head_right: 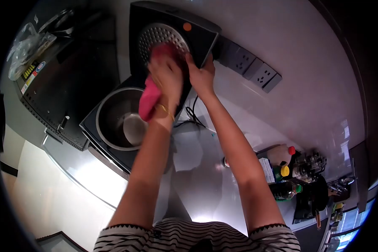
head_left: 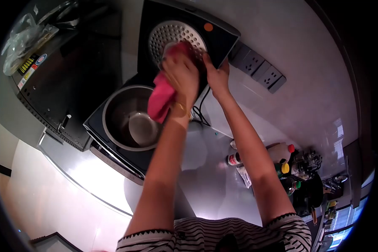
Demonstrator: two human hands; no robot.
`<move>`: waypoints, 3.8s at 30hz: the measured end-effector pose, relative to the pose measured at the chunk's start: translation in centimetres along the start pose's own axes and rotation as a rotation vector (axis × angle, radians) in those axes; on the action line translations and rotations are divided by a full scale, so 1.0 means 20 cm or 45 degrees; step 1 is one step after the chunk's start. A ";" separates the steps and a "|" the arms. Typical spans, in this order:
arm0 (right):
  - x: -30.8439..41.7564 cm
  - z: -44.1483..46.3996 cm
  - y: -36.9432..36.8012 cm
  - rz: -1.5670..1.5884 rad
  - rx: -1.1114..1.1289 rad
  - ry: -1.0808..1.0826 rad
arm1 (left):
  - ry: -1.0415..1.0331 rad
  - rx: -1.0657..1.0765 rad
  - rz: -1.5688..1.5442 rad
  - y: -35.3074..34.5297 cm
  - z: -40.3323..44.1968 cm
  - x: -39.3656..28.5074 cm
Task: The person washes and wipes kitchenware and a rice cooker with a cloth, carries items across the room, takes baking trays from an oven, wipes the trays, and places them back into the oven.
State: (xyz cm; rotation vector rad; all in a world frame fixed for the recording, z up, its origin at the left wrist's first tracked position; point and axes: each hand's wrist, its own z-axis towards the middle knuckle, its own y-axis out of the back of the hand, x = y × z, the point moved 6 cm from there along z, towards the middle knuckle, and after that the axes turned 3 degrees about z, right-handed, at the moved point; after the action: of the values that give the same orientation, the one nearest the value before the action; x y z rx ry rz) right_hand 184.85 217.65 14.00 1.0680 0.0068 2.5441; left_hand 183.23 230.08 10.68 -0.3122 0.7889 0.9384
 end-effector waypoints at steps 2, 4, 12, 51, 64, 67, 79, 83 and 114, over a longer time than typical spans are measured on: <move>0.03 0.03 -0.02 -0.035 -0.031 -0.080 | -0.031 -0.003 -0.109 0.00 -0.11 -0.04; 0.03 0.04 -0.02 0.021 0.032 -0.083 | -0.031 -0.007 -0.025 0.03 0.00 -0.03; 0.08 0.01 -0.02 0.025 -0.008 -0.100 | 0.267 -0.037 0.084 -0.06 -0.13 0.19; 0.01 0.01 -0.02 0.070 0.015 -0.165 | -0.208 0.183 -0.176 -0.01 -0.02 -0.10; 0.03 0.01 -0.02 0.048 0.100 -0.120 | -0.175 0.038 -0.310 0.03 0.19 -0.14; 0.00 -0.01 0.00 0.103 0.102 -0.268 | -0.251 0.130 -0.394 0.01 0.03 -0.14; 0.05 -0.02 -0.02 -0.003 0.117 -0.063 | -0.139 -0.003 -0.075 0.04 0.47 0.03; 0.06 -0.01 -0.03 0.011 0.116 -0.024 | -0.119 -0.096 0.001 0.04 0.52 0.21; -0.05 -0.03 -0.01 0.158 0.152 -0.282 | 0.085 1.046 -0.520 -0.07 0.13 -0.11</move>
State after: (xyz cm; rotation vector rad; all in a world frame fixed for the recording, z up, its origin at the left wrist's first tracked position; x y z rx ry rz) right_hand 185.22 217.55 12.87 1.4333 0.0344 2.5453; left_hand 184.76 229.46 13.90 0.2151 1.0542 0.1747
